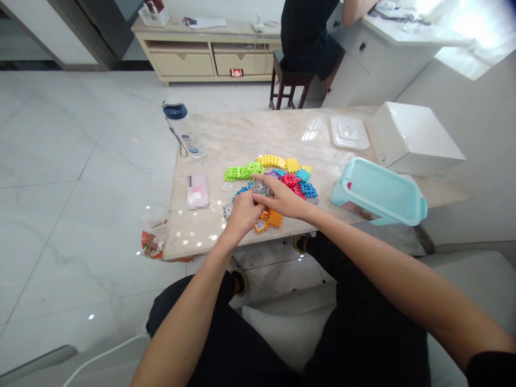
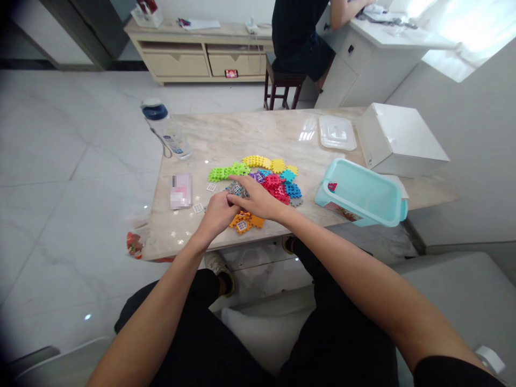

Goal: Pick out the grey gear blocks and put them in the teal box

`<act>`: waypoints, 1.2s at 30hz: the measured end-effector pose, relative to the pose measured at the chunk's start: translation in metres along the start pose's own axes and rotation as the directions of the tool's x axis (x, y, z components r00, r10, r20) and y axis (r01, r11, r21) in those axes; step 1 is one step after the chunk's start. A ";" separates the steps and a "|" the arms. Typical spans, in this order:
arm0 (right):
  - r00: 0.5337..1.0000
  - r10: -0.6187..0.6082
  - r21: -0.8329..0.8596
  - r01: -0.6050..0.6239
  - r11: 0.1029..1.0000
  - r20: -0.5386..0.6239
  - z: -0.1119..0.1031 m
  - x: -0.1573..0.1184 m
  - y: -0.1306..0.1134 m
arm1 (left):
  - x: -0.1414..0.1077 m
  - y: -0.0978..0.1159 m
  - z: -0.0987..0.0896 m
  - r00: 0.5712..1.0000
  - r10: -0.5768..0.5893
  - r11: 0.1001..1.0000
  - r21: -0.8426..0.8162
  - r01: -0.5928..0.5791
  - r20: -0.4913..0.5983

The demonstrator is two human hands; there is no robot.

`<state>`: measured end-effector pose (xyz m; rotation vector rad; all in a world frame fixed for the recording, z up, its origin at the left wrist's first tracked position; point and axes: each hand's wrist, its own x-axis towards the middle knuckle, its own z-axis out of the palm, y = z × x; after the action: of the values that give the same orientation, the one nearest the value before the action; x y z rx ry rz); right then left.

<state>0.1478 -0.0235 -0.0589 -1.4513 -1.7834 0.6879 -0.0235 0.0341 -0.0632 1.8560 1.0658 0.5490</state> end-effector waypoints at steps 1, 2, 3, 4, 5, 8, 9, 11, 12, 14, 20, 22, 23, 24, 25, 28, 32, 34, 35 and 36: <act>1.000 -0.020 -0.008 0.020 1.000 0.007 0.001 0.000 0.001 | -0.001 0.000 0.000 1.000 0.015 0.999 0.038 -0.014 -0.016; 0.999 -0.038 -0.015 0.038 0.999 0.014 0.003 0.000 0.001 | -0.001 0.001 0.000 1.000 0.021 0.999 0.047 -0.020 -0.020; 0.999 -0.050 -0.022 0.050 0.999 0.011 0.004 0.000 0.001 | -0.002 0.001 0.000 1.000 0.023 1.000 0.021 -0.023 -0.017; 0.998 -0.055 -0.025 0.055 0.998 -0.003 0.004 0.000 0.000 | -0.002 0.001 0.001 1.000 0.024 0.999 -0.039 -0.024 -0.004; 0.998 -0.051 -0.023 0.051 0.998 -0.030 0.004 0.001 -0.001 | -0.002 0.001 0.002 1.000 0.022 0.992 -0.127 -0.019 0.019; 0.988 0.026 0.035 -0.021 0.999 -0.153 0.003 0.006 -0.004 | 0.000 0.003 0.005 0.992 0.014 0.919 -0.393 0.037 0.126; 0.979 0.063 0.068 -0.050 0.996 -0.194 0.001 0.009 -0.003 | 0.000 0.004 0.006 0.990 0.011 0.897 -0.440 0.053 0.143; 0.956 0.135 0.135 -0.102 0.986 -0.260 -0.006 0.016 0.000 | 0.002 0.007 0.005 0.992 0.002 0.876 -0.479 0.058 0.125; 0.944 0.169 0.163 -0.126 0.979 -0.285 -0.011 0.020 0.003 | 0.004 0.009 0.004 0.995 -0.005 0.869 -0.493 0.053 0.097; 0.918 0.232 0.181 -0.181 0.967 -0.321 -0.023 0.025 0.014 | 0.006 0.011 0.000 0.998 -0.042 0.843 -0.535 0.059 0.044; 0.919 0.308 -0.144 -0.348 0.926 -0.245 -0.046 0.018 0.064 | 0.009 0.014 -0.014 0.969 -0.163 0.774 -0.633 0.011 -0.183; 0.936 0.297 -0.228 -0.336 0.914 -0.187 -0.043 0.015 0.078 | 0.009 0.012 -0.019 0.969 -0.170 0.773 -0.634 0.017 -0.181; 0.947 0.279 -0.257 -0.313 0.914 -0.162 -0.041 0.015 0.083 | 0.008 0.011 -0.021 0.971 -0.177 0.769 -0.639 0.034 -0.162; 0.958 0.251 -0.279 -0.281 0.918 -0.139 -0.038 0.015 0.087 | 0.008 0.010 -0.023 0.973 -0.186 0.761 -0.647 0.053 -0.140; 0.968 0.218 -0.292 -0.244 0.924 -0.121 -0.035 0.017 0.090 | 0.009 0.009 -0.024 0.974 -0.194 0.753 -0.655 0.068 -0.121; 0.989 0.119 -0.290 -0.139 0.947 -0.085 -0.026 0.023 0.091 | 0.010 0.005 -0.028 0.974 -0.205 0.739 -0.667 0.092 -0.092; 1.000 0.028 -0.299 -0.023 0.954 0.013 -0.013 0.033 0.084 | 0.011 0.003 -0.031 0.965 -0.226 0.744 -0.663 0.082 -0.133; 0.998 0.014 -0.328 0.007 0.945 0.064 -0.006 0.037 0.081 | 0.012 0.005 -0.031 0.954 -0.227 0.752 -0.658 0.046 -0.193; 0.997 0.015 -0.342 0.012 0.940 0.074 -0.003 0.039 0.080 | 0.011 0.006 -0.031 0.949 -0.223 0.756 -0.654 0.025 -0.221; 0.997 0.019 -0.352 0.008 0.936 0.074 0.001 0.041 0.079 | 0.011 0.007 -0.031 0.946 -0.216 0.759 -0.651 0.006 -0.243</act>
<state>0.1893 0.0340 -0.1131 -1.6820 -2.0402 0.4432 -0.0368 0.0568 -0.0427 1.1053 1.0038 1.0143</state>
